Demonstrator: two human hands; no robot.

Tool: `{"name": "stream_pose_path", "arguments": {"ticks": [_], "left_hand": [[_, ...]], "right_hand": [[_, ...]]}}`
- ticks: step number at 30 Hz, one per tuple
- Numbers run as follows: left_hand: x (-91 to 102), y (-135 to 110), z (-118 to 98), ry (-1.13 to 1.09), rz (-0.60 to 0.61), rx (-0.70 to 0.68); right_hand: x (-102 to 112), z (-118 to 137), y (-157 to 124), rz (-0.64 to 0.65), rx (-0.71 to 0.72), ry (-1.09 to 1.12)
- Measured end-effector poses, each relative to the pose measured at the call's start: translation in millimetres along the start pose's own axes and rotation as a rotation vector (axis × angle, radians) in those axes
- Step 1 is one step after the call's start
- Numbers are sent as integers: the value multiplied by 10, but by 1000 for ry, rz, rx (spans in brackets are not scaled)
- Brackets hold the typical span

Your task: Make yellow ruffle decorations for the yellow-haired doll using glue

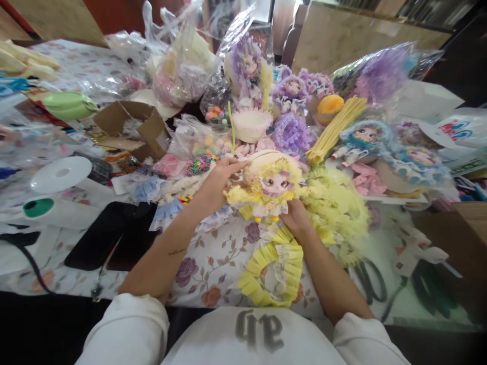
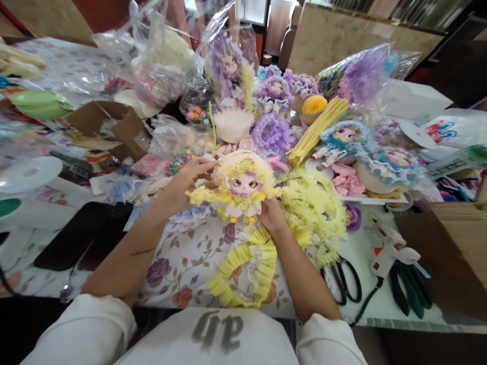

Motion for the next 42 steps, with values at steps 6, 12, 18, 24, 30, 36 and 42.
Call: {"name": "stream_pose_path", "arguments": {"ticks": [6,12,18,24,30,36,42], "left_hand": [[-4,8,69,25,144,-2],[34,17,123,-251,100,199],[12,-17,-52,-145,267,274],[-164,-79,-91,-485,412,308],[-106,-106,-232,-584,16,278],[-89,-194,-304,-533,-62,269],[-293,-261,-284,-531,-44,305]], "right_hand": [[39,-16,26,-24,8,137],[58,-37,33,-61,-9,139],[-9,-28,-7,-19,-46,59],[-130,100,-24,-24,-32,-105],[24,596,-111,-210,88,-281],[-148,1168,-524,-292,527,-679],[-340,1054,-521,-86,441,-555]]}}
Point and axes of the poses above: each hand's wrist, its own y-axis towards the middle knuckle, its own x-axis out of the back of the hand, z = x × y, the point moved 4 cm from there along y, towards the middle knuckle, and after that the axes turned 11 degrees about -y, right-handed, at the moved point
